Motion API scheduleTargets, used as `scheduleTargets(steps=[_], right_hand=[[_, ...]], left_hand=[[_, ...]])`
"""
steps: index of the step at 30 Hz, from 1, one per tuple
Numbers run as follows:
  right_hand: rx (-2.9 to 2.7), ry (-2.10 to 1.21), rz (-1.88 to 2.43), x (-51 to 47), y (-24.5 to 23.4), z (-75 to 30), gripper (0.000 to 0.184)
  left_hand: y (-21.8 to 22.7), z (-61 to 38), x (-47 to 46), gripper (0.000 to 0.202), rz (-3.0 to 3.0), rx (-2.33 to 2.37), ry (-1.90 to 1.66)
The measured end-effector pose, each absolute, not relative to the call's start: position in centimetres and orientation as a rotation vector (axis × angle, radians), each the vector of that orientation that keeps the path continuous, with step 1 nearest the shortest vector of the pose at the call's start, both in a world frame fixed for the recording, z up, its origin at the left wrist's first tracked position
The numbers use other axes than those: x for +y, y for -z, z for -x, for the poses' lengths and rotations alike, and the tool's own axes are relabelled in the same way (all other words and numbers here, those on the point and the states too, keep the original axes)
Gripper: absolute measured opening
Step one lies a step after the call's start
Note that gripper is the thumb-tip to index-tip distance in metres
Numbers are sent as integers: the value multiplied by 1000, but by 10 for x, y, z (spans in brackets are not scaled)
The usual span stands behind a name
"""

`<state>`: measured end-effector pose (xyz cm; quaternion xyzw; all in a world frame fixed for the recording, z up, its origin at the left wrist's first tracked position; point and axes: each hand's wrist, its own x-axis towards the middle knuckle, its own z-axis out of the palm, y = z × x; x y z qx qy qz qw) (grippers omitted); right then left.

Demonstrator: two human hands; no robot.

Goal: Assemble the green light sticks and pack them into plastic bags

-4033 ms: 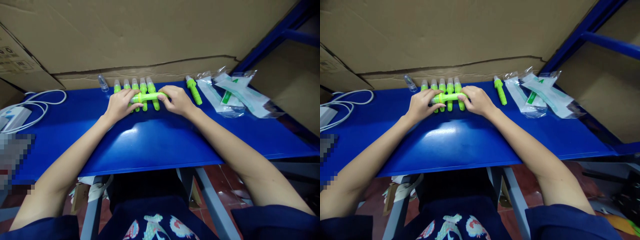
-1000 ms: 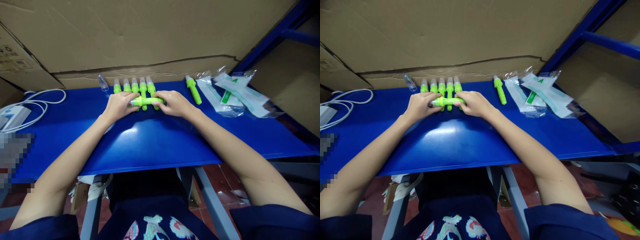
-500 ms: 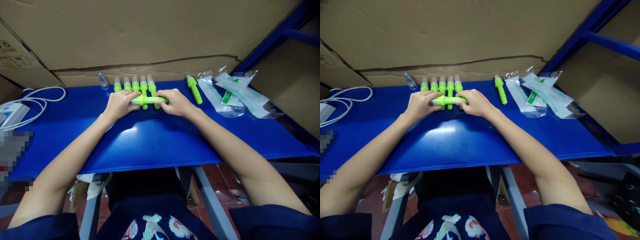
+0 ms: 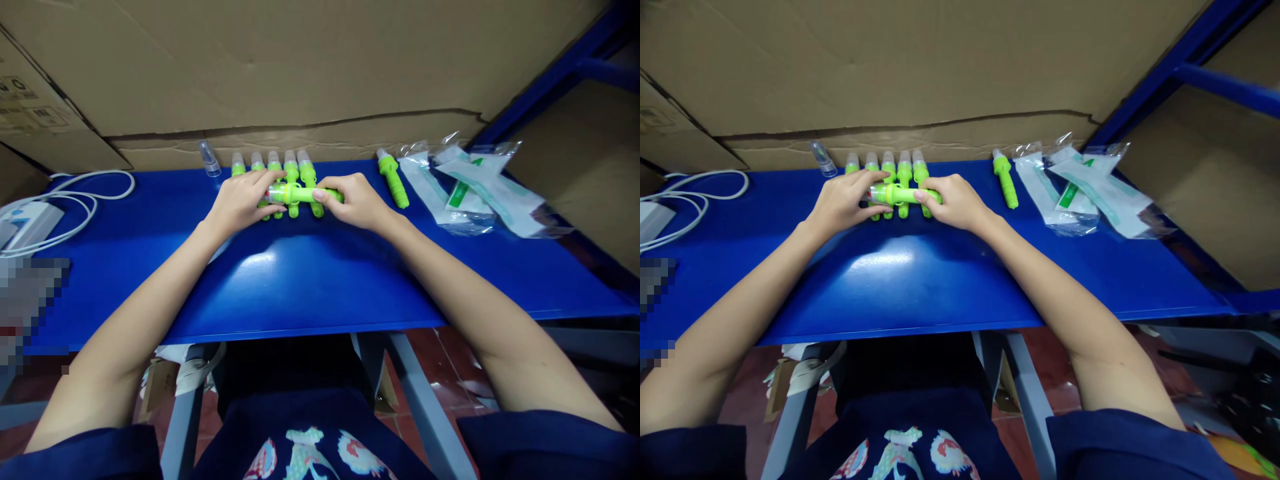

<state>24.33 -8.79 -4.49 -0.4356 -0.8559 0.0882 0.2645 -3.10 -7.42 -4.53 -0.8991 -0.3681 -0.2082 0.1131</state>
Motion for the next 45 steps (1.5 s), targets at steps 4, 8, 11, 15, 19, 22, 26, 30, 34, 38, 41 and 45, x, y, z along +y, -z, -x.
scheduleTargets(steps=[4,8,11,15,19,22,26,30,34,38,41,45], right_hand=[[-2237,-256,1216,-87,37,-248,52],[-2224,-308,1253,-85,36,-252,62],[-2254,-325,1266,-83,40,-253,55],[-2330,-148,1274,-84,45,-254,51],[-2394,43,1253,-86,45,-254,39],[-2435,38,1236,-84,47,-256,40],[-2453,3,1141,-77,53,-259,39],[-2477,-29,1117,-76,53,-258,38],[-2500,-112,1140,-81,51,-251,35],[-2482,-156,1099,-84,55,-243,29],[-2435,-218,1062,-82,56,-242,28],[-2340,-321,1098,-80,53,-245,38]], left_hand=[[45,41,-67,62,2580,-1090,633],[45,50,-62,53,2566,-1132,621],[47,52,-59,51,2558,-1118,574],[50,51,-58,54,2554,-1087,556],[51,49,-61,51,2553,-1118,543],[50,46,-64,52,2556,-1146,522],[48,42,-68,56,2567,-1196,523],[48,40,-68,62,2554,-1263,627],[50,41,-66,65,2594,-1262,768],[51,43,-66,69,2606,-1250,852],[50,43,-67,71,2612,-1257,885],[49,41,-70,73,2624,-1290,903]])
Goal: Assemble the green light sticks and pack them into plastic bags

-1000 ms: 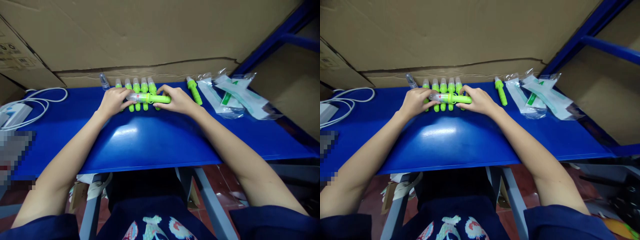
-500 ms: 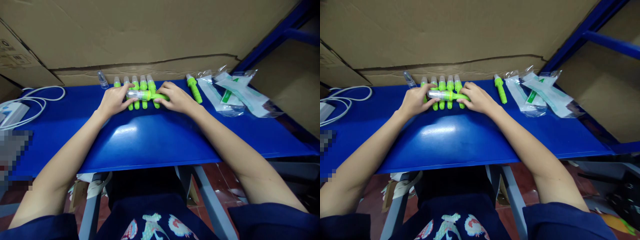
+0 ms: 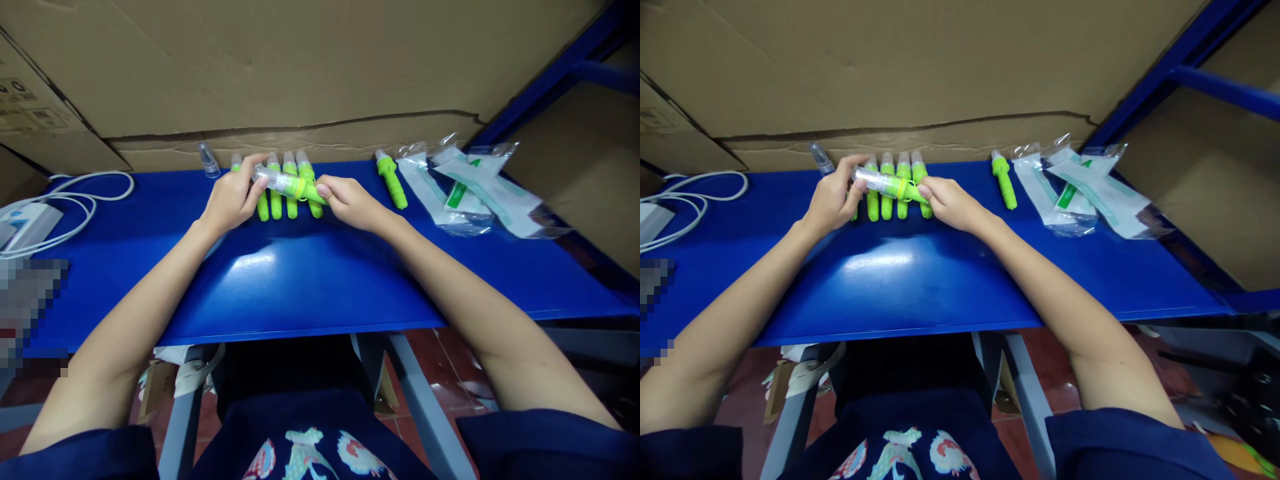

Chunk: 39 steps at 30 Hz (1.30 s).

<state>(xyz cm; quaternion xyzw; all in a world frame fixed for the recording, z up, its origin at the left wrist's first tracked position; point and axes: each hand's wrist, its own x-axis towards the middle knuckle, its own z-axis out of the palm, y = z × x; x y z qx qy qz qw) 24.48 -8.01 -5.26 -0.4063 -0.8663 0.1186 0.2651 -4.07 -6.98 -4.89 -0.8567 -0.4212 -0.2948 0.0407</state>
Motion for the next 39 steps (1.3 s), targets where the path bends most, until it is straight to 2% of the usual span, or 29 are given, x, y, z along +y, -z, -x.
scheduleTargets(steps=[7,13,18,26,34,39], right_hand=[[-2135,-414,1223,-76,50,-252,54],[-1936,-422,1515,-56,61,-269,44],[-1921,-155,1648,-44,77,-280,40],[-1974,7,1893,-52,92,-272,40],[-1954,-10,1957,-55,85,-270,39],[-1953,-142,1900,-44,74,-288,33]], left_hand=[[48,42,-71,75,2625,-1325,919],[50,46,-67,69,2557,-1291,934],[53,46,-64,67,2539,-1242,864],[52,42,-66,63,2513,-1227,806],[50,41,-68,62,2528,-1240,782],[49,41,-69,63,2526,-1241,783]])
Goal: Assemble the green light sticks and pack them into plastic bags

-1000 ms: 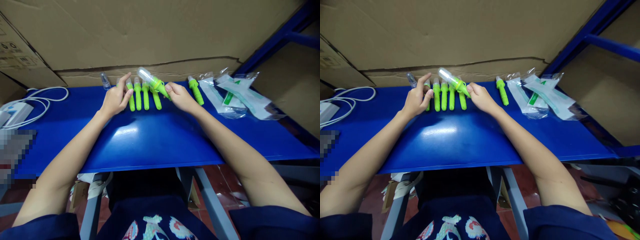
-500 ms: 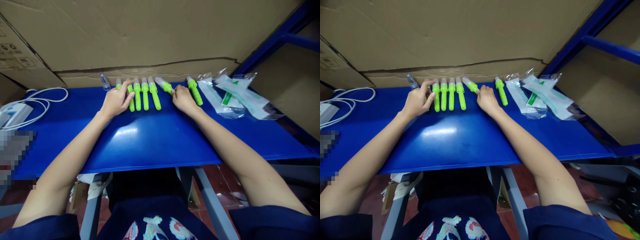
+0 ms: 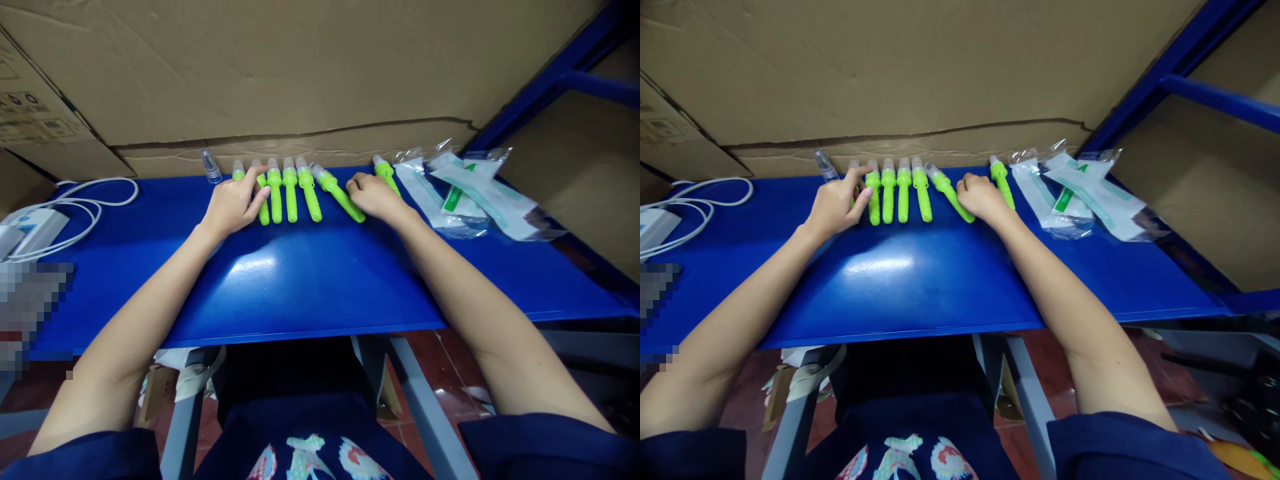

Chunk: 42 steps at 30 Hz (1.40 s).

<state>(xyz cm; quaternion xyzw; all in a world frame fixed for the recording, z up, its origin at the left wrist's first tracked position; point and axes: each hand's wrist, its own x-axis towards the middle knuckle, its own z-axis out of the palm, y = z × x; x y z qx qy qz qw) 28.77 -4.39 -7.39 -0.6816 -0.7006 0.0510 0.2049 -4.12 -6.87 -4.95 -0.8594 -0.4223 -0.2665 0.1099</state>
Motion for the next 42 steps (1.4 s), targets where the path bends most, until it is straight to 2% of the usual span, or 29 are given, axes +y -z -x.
scheduleTargets(steps=[3,9,17,23,35,42], right_hand=[[-2029,-312,1801,-42,65,-298,27],[-2046,-777,1724,-51,48,-297,25],[-2051,-1111,1726,-66,30,-288,8],[-1985,-1108,1761,-75,24,-277,14],[-2059,-840,1750,-68,39,-274,9],[-2081,-756,1730,-71,43,-264,36]], left_hand=[[50,41,-68,63,2517,-1254,763],[49,44,-68,62,2501,-1264,751],[47,48,-66,61,2465,-1393,711],[44,51,-67,60,2453,-1460,702],[43,49,-67,56,2401,-1589,665],[43,50,-63,38,2269,-1913,610]])
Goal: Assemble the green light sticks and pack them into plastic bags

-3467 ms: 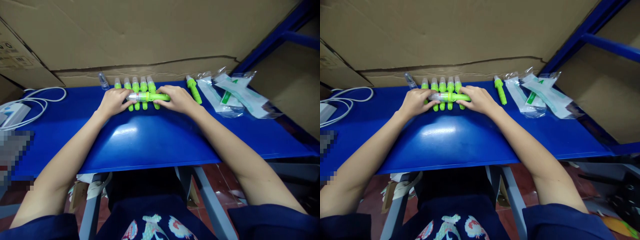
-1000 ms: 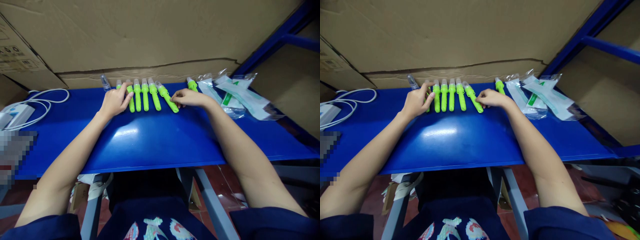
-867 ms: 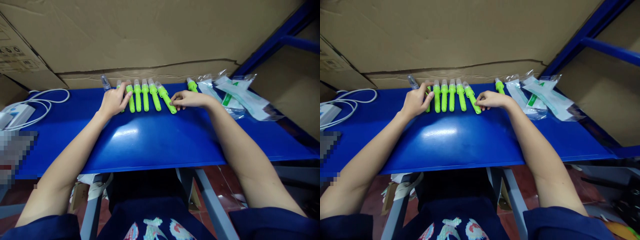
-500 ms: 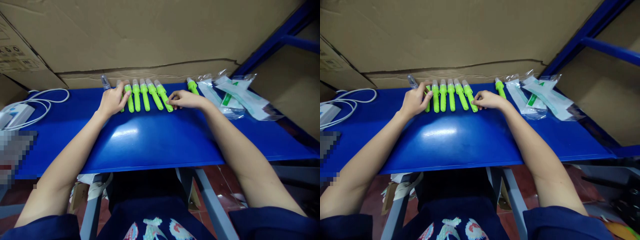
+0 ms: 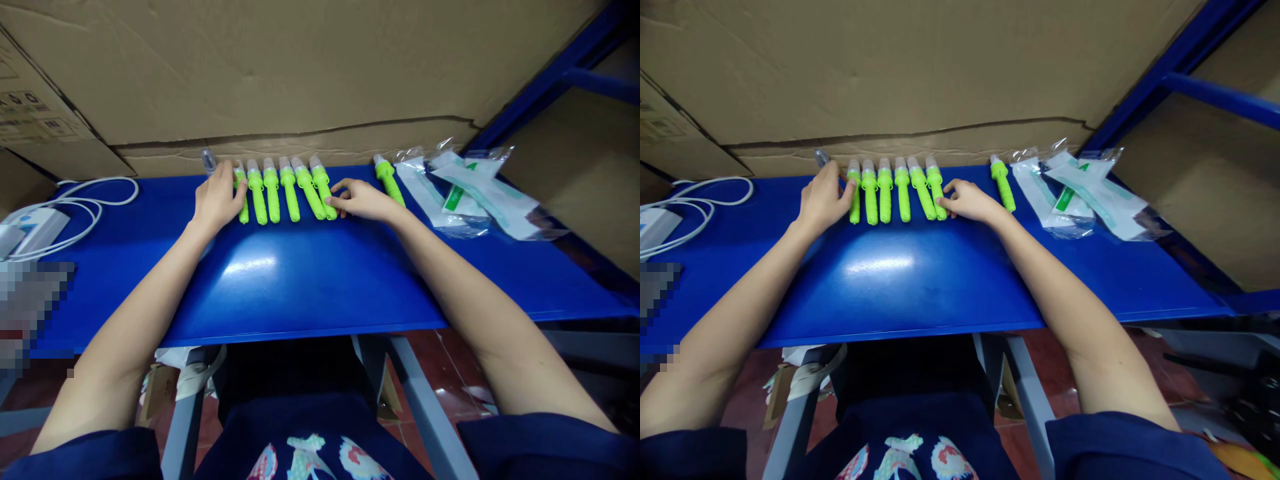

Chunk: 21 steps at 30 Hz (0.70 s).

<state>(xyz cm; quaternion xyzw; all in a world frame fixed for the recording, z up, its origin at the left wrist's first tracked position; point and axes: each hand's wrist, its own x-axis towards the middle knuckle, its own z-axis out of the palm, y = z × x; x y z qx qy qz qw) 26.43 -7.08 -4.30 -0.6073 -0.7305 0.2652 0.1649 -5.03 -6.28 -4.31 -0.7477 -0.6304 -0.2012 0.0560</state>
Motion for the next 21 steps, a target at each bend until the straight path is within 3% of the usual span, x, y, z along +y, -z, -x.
scheduleTargets(steps=[7,13,21], right_hand=[[-2135,-693,1693,-74,43,-255,29],[-2129,-743,1676,-78,41,-249,36],[-2156,-729,1687,-79,40,-248,30]], left_hand=[[55,57,-55,43,2324,-1977,503],[65,64,-42,40,2485,-1817,751],[70,65,-38,36,2550,-1837,936]])
